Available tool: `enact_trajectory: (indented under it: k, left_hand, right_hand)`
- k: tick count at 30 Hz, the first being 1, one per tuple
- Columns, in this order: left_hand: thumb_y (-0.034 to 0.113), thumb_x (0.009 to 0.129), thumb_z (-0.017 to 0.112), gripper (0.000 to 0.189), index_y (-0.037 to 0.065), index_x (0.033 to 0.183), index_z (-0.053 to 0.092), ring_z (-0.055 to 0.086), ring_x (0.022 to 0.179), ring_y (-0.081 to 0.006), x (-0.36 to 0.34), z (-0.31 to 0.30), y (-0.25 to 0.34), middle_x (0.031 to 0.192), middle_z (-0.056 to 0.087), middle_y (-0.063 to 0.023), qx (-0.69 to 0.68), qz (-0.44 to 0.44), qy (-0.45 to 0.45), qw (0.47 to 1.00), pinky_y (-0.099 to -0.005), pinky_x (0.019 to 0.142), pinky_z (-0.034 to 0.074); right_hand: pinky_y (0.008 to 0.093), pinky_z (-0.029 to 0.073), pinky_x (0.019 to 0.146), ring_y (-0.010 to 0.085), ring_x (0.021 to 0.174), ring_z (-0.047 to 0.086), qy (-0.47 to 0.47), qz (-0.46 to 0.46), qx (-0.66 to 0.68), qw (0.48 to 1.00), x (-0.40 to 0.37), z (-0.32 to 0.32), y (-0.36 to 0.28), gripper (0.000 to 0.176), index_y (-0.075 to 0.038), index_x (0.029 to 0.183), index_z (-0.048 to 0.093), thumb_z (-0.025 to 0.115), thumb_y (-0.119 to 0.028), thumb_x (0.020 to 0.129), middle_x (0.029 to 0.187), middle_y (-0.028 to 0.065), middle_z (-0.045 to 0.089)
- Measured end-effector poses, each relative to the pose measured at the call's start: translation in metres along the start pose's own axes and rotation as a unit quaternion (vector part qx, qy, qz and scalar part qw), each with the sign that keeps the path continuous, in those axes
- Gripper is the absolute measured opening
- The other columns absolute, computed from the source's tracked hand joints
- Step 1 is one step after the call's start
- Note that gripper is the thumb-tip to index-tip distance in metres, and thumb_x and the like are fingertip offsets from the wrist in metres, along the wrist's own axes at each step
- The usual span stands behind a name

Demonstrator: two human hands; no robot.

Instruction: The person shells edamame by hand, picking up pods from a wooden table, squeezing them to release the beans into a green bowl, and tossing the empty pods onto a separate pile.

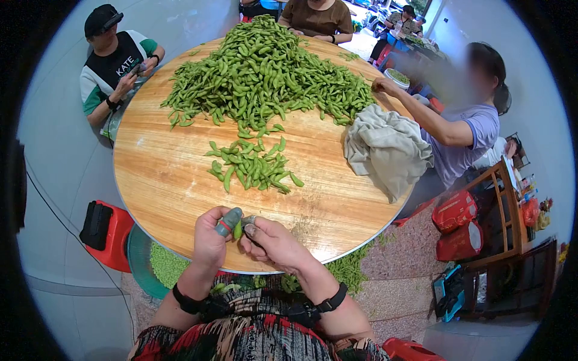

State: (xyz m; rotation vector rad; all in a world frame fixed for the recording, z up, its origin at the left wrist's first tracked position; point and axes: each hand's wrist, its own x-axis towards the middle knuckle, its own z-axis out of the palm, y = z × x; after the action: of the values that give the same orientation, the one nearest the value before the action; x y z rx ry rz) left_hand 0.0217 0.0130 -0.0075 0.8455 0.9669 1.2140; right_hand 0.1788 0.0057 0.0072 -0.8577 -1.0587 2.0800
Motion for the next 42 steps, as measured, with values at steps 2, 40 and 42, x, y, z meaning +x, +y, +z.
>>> enact_trajectory:
  k: [2,40,42]
  left_hand:
    - [0.009,0.084,0.061,0.007,0.003,0.080,0.060,0.044,0.059,-0.0021,-0.001,0.004,-0.002,0.067,0.054,0.0047,0.030,0.021,0.000,0.999,-0.0176,0.053,0.035]
    - [-0.002,0.084,0.051,0.017,0.007,0.098,0.052,0.044,0.061,-0.0003,0.017,0.004,-0.024,0.083,0.054,0.0016,-0.029,-0.019,-0.066,0.997,-0.0134,0.046,0.028]
    - [-0.004,0.082,0.049,0.020,0.007,0.099,0.052,0.044,0.061,-0.0003,0.015,0.004,-0.021,0.082,0.054,0.0020,-0.066,-0.027,-0.076,0.995,-0.0132,0.046,0.028]
  right_hand:
    - [0.0181,0.027,0.043,0.0039,0.048,0.032,-0.010,0.013,0.044,0.999,0.002,-0.005,0.003,0.018,-0.003,0.095,0.049,0.038,-0.017,0.096,0.070,0.0011,0.048]
    - [0.0371,0.041,0.047,0.0338,0.051,0.054,0.271,-0.249,-0.616,0.696,0.010,0.008,0.004,0.016,-0.001,0.073,0.049,0.061,-0.010,0.079,0.061,0.0176,0.056]
    - [0.0346,0.041,0.047,0.0295,0.050,0.055,0.264,-0.267,-0.601,0.706,0.011,0.002,0.006,0.016,-0.001,0.073,0.050,0.060,-0.011,0.080,0.058,0.0161,0.054]
